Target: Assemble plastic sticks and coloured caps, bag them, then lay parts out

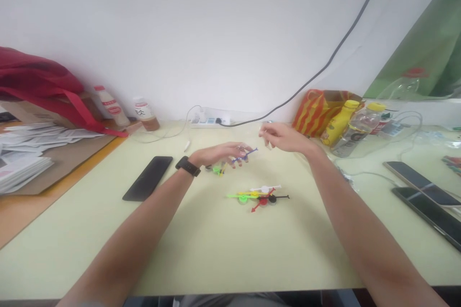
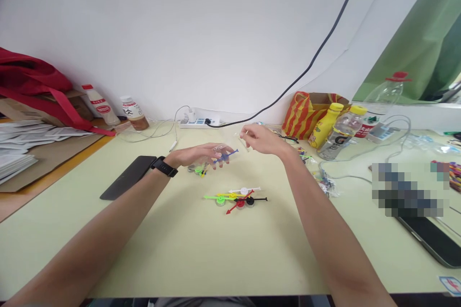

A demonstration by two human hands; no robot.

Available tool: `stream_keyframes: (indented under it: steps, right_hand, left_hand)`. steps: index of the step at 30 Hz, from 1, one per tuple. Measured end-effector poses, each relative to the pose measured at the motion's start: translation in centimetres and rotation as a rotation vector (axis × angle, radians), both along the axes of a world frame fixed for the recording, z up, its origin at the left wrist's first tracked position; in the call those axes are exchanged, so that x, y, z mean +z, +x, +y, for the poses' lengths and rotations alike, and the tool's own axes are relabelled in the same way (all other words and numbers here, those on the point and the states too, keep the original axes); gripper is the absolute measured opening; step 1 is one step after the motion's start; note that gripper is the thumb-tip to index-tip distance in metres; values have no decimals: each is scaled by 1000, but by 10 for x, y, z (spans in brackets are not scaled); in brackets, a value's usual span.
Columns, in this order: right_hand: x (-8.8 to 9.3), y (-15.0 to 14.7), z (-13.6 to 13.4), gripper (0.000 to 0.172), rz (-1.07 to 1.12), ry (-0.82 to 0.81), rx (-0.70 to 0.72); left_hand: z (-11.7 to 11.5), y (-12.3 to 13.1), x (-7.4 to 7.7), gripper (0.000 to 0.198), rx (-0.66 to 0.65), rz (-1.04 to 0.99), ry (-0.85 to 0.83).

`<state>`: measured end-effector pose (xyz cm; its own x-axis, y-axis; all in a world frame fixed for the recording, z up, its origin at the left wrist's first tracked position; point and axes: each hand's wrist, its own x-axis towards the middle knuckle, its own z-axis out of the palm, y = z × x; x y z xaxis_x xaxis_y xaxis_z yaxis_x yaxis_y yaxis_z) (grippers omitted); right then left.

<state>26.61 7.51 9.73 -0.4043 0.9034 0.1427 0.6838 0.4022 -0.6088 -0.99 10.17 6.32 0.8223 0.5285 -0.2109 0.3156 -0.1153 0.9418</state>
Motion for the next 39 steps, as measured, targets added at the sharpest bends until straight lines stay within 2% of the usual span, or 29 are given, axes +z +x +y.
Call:
stream_keyframes:
  steps: [2,4,6,9,11,15,19,23,27,30,34,36,39]
  right_hand:
    - [-2,9,4,24,-44,-5,-75]
    - [-5,17,8,19,-149,-83,-75]
    - [-8,19,9,11,-288,-255,46]
    - [-15,8,6,15,-444,-496,277]
    - [-20,-5,4,20,-492,-568,393]
    - [-28,-25,3,31,-614,-640,436]
    - [-31,-30,4,38,-666,-683,464]
    - [-20,-22,1,33,-590,-638,428]
    - [3,2,-3,26,-485,-565,306]
    - [19,26,-7,28,-375,-348,184]
    - [33,47,-14,37,-112,-25,-19]
    - [37,49,-20,39,26,60,-84]
    - [40,41,-26,35,167,101,-90]
  left_hand:
    - [1,-1,0,57,9,7,-2]
    - [3,-4,0,57,13,-3,-13]
    - [5,-6,0,58,19,-10,-18]
    - [7,-8,-1,57,25,-7,-19]
    - [8,-9,-1,56,24,-4,-23]
    - [8,-11,1,57,27,14,-2]
    - [6,-10,3,57,26,17,38]
    - [5,-10,5,56,18,7,59]
    - [5,-10,7,57,24,-7,68]
    - [5,-12,8,57,26,-19,61]
    - [7,-13,5,53,21,-46,33]
    - [9,-13,3,52,19,-68,2]
    - [8,-10,1,53,10,-115,-55]
